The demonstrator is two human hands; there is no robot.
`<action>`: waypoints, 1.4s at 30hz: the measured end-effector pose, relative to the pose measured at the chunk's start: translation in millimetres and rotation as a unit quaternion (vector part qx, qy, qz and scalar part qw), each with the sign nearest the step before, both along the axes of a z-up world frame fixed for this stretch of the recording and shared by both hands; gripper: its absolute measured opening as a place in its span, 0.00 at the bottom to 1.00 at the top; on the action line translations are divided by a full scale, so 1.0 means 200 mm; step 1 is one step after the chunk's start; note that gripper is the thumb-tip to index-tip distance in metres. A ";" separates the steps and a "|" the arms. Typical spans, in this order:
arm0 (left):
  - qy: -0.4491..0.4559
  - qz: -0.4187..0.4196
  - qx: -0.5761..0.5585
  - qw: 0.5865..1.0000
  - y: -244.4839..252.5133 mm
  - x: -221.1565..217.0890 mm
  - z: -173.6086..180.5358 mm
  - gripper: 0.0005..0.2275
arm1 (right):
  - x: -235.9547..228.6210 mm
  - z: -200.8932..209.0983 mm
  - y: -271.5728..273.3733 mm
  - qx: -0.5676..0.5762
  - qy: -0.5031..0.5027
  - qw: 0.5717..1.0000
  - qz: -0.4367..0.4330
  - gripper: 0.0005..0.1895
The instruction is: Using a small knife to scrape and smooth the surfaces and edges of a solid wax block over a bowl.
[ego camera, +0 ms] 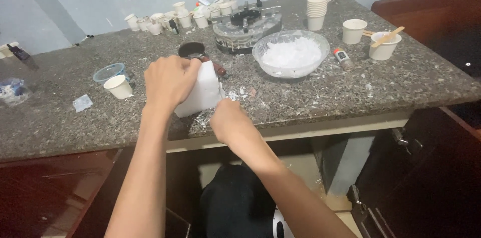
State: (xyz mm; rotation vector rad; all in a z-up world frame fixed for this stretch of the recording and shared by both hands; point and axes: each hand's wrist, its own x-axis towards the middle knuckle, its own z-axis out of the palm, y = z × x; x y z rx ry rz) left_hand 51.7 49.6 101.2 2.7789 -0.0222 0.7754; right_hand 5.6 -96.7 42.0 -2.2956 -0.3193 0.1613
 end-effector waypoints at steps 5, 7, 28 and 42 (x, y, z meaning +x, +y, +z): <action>-0.014 0.003 -0.008 1.000 -0.03 -0.05 0.01 0.19 | 0.04 -0.08 0.00 0.003 -0.007 1.000 0.005 0.17; -0.026 0.007 -0.005 1.000 -0.05 -0.08 0.02 0.20 | 0.03 -0.08 0.01 0.002 -0.001 1.000 0.003 0.18; -0.066 -0.010 0.003 0.998 0.05 0.07 -0.08 0.19 | -0.11 -0.04 -0.02 -0.030 0.035 0.999 -0.008 0.20; -0.067 -0.019 0.003 0.998 0.07 0.04 -0.08 0.20 | 0.07 -0.12 0.07 -0.051 0.016 0.999 0.005 0.13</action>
